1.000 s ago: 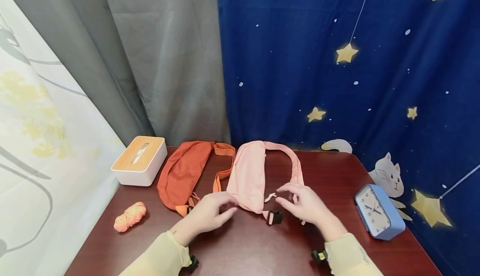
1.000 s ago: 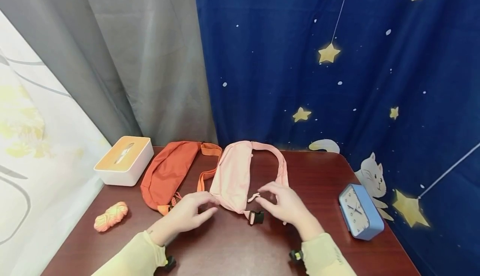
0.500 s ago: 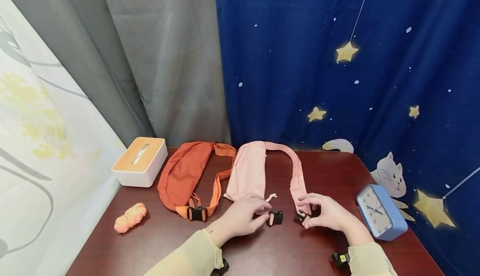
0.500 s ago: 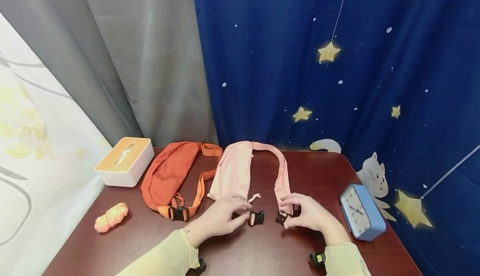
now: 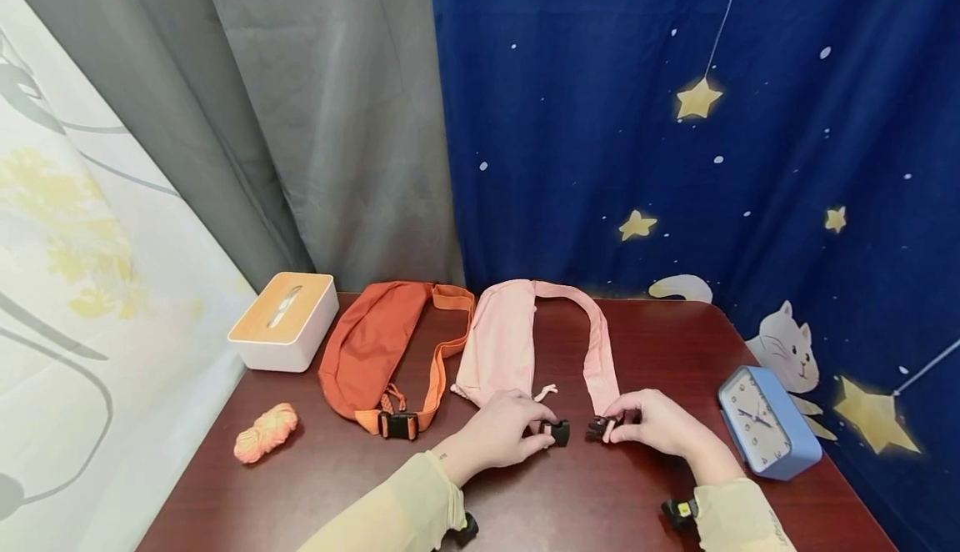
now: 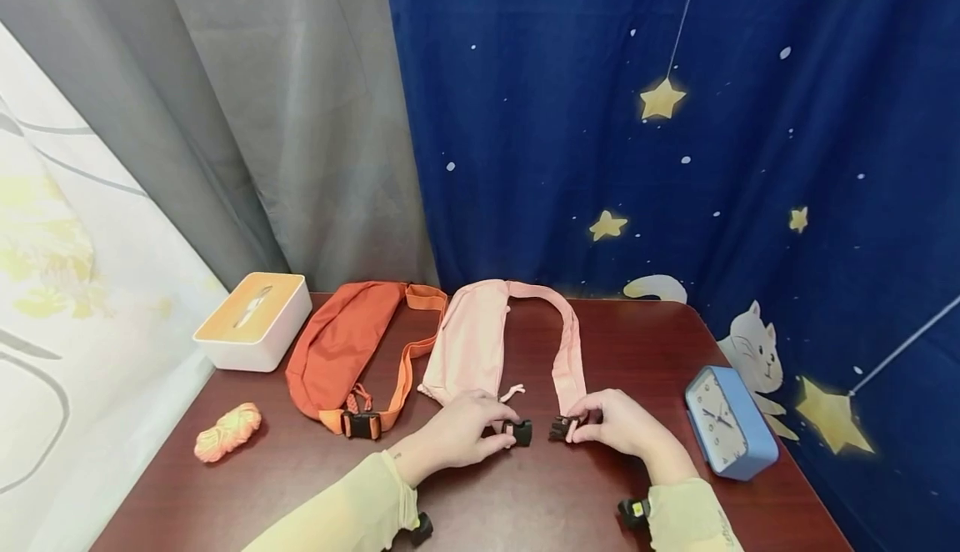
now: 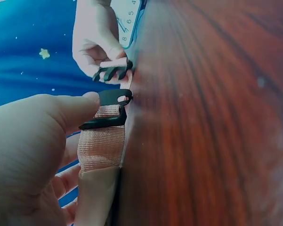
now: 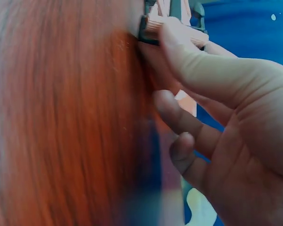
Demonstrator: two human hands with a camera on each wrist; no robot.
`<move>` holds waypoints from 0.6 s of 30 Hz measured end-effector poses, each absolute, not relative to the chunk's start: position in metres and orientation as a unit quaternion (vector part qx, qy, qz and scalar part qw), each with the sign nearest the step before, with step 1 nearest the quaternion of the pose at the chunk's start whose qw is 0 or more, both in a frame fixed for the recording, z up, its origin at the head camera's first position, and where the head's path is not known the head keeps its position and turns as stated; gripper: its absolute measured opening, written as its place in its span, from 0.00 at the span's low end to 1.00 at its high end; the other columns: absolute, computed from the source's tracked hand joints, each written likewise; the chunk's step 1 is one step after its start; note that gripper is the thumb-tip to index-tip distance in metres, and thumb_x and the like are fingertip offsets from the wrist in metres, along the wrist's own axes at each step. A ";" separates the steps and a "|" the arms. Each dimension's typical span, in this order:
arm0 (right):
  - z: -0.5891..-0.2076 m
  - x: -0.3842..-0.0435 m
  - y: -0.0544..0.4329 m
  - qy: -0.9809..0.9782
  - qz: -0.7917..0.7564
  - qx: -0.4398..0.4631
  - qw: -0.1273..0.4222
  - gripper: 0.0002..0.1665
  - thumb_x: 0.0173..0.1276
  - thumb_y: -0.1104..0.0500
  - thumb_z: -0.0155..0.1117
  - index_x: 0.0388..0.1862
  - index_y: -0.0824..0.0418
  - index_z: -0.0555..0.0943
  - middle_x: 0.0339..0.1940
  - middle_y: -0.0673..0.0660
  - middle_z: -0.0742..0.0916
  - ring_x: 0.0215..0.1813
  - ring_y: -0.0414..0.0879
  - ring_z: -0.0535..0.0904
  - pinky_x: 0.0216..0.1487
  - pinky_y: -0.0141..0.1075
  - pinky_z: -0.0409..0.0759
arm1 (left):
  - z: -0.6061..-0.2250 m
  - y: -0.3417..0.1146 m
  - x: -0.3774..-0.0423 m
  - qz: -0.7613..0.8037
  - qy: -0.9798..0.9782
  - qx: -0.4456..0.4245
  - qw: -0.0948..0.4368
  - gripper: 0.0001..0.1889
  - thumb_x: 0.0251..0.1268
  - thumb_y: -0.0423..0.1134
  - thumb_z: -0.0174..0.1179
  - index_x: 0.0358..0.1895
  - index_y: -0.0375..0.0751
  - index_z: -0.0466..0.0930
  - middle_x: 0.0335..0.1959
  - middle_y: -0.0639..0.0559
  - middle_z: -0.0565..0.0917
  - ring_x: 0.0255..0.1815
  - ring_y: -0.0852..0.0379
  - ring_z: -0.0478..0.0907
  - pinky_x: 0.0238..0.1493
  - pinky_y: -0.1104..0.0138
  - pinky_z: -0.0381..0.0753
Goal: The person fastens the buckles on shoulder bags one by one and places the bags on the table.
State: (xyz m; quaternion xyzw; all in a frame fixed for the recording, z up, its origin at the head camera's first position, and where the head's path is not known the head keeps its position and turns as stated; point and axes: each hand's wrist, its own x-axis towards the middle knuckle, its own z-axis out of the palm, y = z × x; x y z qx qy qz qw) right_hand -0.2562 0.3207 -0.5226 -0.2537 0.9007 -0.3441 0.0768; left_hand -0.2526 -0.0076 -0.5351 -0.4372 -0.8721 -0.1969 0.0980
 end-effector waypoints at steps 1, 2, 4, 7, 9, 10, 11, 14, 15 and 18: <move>-0.524 -0.258 0.320 0.900 -0.348 -0.252 0.072 0.11 0.65 0.55 0.85 0.46 0.51 0.94 0.35 0.42 0.94 0.38 0.30 0.84 0.43 0.31 0.83 | -0.536 -0.007 -0.253 -0.197 -0.873 -0.435 0.097 0.11 0.75 0.50 0.72 0.54 0.56 0.92 0.31 0.69 0.88 0.45 0.64 0.83 0.61 0.65 0.80; -0.526 -0.259 0.318 0.899 -0.351 -0.254 0.065 0.12 0.66 0.55 0.84 0.47 0.52 0.94 0.36 0.43 0.94 0.39 0.29 0.85 0.44 0.31 0.84 | -0.536 -0.007 -0.253 -0.199 -0.874 -0.433 0.095 0.10 0.75 0.50 0.72 0.54 0.56 0.92 0.30 0.69 0.88 0.45 0.64 0.83 0.61 0.64 0.81; -0.530 -0.262 0.315 0.898 -0.357 -0.251 0.057 0.13 0.67 0.55 0.83 0.49 0.53 0.94 0.38 0.44 0.95 0.42 0.28 0.86 0.47 0.30 0.85 | -0.537 -0.007 -0.253 -0.209 -0.873 -0.431 0.090 0.09 0.76 0.49 0.71 0.54 0.56 0.92 0.30 0.69 0.89 0.46 0.64 0.84 0.61 0.64 0.81; -0.535 -0.266 0.308 0.893 -0.372 -0.245 0.062 0.15 0.70 0.56 0.81 0.53 0.55 0.93 0.39 0.45 0.94 0.43 0.29 0.86 0.49 0.30 0.85 | -0.538 -0.010 -0.255 -0.236 -0.872 -0.421 0.076 0.09 0.76 0.48 0.72 0.54 0.55 0.92 0.30 0.68 0.88 0.43 0.66 0.83 0.58 0.66 0.80; -0.538 -0.268 0.303 0.891 -0.381 -0.238 0.067 0.15 0.72 0.56 0.79 0.55 0.57 0.92 0.39 0.46 0.94 0.43 0.29 0.85 0.48 0.30 0.85 | -0.538 -0.013 -0.256 -0.268 -0.872 -0.405 0.058 0.10 0.76 0.47 0.72 0.55 0.54 0.92 0.30 0.65 0.87 0.40 0.67 0.81 0.53 0.71 0.79; -0.539 -0.269 0.302 0.889 -0.389 -0.233 0.069 0.15 0.73 0.56 0.79 0.56 0.57 0.92 0.39 0.46 0.93 0.42 0.30 0.85 0.46 0.30 0.85 | -0.539 -0.015 -0.257 -0.288 -0.872 -0.394 0.047 0.10 0.76 0.46 0.72 0.55 0.53 0.92 0.31 0.65 0.87 0.39 0.68 0.79 0.51 0.73 0.79; -0.540 -0.269 0.300 0.886 -0.398 -0.227 0.071 0.15 0.74 0.57 0.78 0.56 0.58 0.92 0.38 0.48 0.93 0.40 0.31 0.85 0.45 0.30 0.85 | -0.539 -0.017 -0.258 -0.309 -0.871 -0.380 0.036 0.11 0.76 0.46 0.72 0.55 0.51 0.92 0.31 0.63 0.86 0.37 0.69 0.78 0.48 0.74 0.78; -0.545 -0.270 0.298 0.869 -0.438 -0.221 0.072 0.14 0.76 0.60 0.74 0.57 0.63 0.90 0.38 0.52 0.93 0.36 0.35 0.85 0.40 0.30 0.86 | -0.540 -0.022 -0.261 -0.369 -0.865 -0.341 0.008 0.11 0.77 0.44 0.71 0.56 0.50 0.92 0.35 0.61 0.86 0.35 0.71 0.77 0.44 0.76 0.77; -0.547 -0.270 0.297 0.860 -0.453 -0.222 0.074 0.13 0.77 0.62 0.72 0.57 0.64 0.89 0.38 0.55 0.93 0.34 0.38 0.86 0.38 0.31 0.86 | -0.540 -0.023 -0.261 -0.384 -0.862 -0.332 0.002 0.11 0.77 0.44 0.71 0.56 0.50 0.92 0.36 0.61 0.87 0.35 0.72 0.77 0.43 0.76 0.78; -0.552 -0.271 0.295 0.833 -0.490 -0.243 0.083 0.13 0.82 0.65 0.66 0.60 0.68 0.86 0.38 0.63 0.92 0.30 0.44 0.87 0.32 0.32 0.85 | -0.542 -0.026 -0.261 -0.403 -0.858 -0.319 -0.005 0.10 0.77 0.44 0.71 0.56 0.51 0.92 0.38 0.60 0.88 0.36 0.72 0.77 0.45 0.75 0.80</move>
